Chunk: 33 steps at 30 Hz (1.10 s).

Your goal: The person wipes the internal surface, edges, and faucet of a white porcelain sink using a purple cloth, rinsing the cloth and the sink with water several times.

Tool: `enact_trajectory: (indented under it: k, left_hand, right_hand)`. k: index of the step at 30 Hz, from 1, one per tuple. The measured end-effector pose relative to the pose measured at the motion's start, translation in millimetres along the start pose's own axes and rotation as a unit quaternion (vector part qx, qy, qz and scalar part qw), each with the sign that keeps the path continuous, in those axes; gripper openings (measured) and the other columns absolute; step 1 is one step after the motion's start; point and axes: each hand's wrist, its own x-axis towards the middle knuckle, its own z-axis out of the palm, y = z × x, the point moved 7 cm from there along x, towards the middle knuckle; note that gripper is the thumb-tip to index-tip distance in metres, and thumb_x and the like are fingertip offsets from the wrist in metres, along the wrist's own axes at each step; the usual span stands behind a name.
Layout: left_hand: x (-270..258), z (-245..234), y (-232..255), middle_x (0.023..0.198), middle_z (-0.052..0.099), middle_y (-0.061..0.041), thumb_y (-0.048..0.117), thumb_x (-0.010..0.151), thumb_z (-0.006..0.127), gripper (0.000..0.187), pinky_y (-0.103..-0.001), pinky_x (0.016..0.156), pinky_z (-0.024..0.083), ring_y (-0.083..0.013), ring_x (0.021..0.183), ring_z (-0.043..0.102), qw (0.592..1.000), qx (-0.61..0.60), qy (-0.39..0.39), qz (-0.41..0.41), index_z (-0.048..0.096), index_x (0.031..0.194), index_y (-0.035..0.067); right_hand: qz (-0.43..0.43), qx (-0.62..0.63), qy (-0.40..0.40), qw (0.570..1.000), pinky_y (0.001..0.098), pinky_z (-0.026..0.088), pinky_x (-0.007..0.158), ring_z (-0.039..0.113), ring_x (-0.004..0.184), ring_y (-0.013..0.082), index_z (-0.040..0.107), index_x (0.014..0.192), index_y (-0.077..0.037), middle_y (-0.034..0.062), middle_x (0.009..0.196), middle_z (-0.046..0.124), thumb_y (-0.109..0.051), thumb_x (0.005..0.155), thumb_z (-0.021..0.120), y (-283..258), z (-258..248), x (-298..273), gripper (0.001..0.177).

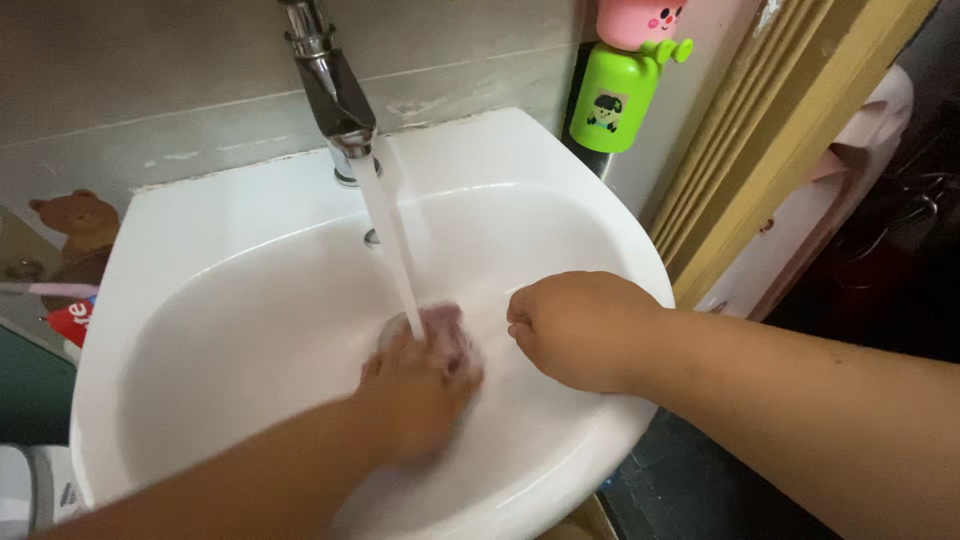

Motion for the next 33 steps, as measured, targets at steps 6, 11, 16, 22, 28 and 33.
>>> enact_trajectory:
  k: [6,11,16,22,28,33]
  left_hand:
    - [14.1,2.8,-8.9,0.167,0.026,-0.012,0.050,0.108,0.025,0.059,-0.054,0.128,0.009,-0.0364,0.160,0.006,0.991,0.116,-0.069,0.024,0.040,0.156,0.019]
    - [-1.9,5.6,-38.1,0.171,0.021,-0.004,0.048,0.104,0.038,0.065,-0.052,0.126,0.016,-0.0229,0.160,0.014,0.999,0.037,-0.033,0.007,0.027,0.161,0.019]
    - [-4.3,3.4,-21.0,0.168,-0.013,-0.016,0.059,0.099,0.040,0.088,-0.055,0.121,0.007,-0.0369,0.154,-0.008,0.992,0.032,0.035,-0.118,0.005,0.161,0.007]
    - [-29.8,4.6,32.3,0.175,0.006,-0.009,0.043,0.108,0.025,0.058,-0.070,0.122,0.002,-0.0342,0.159,0.001,0.980,0.171,-0.084,0.057,0.031,0.161,0.019]
    - [6.8,-9.8,39.2,0.172,0.010,-0.011,0.037,0.107,0.023,0.052,-0.069,0.122,0.001,-0.0340,0.161,-0.004,0.955,0.282,-0.058,0.074,0.039,0.152,0.019]
    - [-2.6,-4.8,42.1,0.163,0.013,-0.022,0.034,0.106,0.022,0.058,-0.073,0.115,0.009,-0.0449,0.153,0.007,0.965,0.233,0.000,0.120,0.026,0.156,0.005]
  right_hand:
    - [-0.029,-0.014,0.004,0.999,0.0485,0.051,0.089,0.067,0.098,0.0340,0.073,0.101,-0.017,0.0104,0.100,0.073,-0.030,0.093,0.054,-1.5,-0.2,0.4,0.025]
    - [0.035,0.003,-0.032,0.999,0.0481,0.053,0.087,0.069,0.095,0.0338,0.071,0.101,-0.015,0.0105,0.097,0.075,-0.029,0.095,0.050,0.3,-1.3,-4.8,0.026]
    - [0.015,0.019,0.024,0.999,0.0479,0.052,0.089,0.067,0.098,0.0348,0.073,0.099,-0.014,0.0105,0.100,0.074,-0.029,0.094,0.051,-1.1,-7.1,-4.1,0.027]
    - [0.028,0.034,0.039,0.998,0.0482,0.052,0.091,0.067,0.099,0.0351,0.075,0.101,-0.015,0.0106,0.101,0.074,-0.029,0.094,0.051,-1.7,-7.7,-0.6,0.029]
    - [0.017,0.041,0.054,0.998,0.0481,0.051,0.091,0.067,0.101,0.0353,0.075,0.112,-0.019,0.0114,0.105,0.074,-0.028,0.093,0.051,1.2,-9.2,-1.9,0.031]
    - [0.013,0.035,0.058,0.998,0.0474,0.051,0.092,0.068,0.101,0.0349,0.076,0.104,-0.017,0.0120,0.103,0.075,-0.029,0.094,0.051,0.1,-9.2,-2.6,0.029]
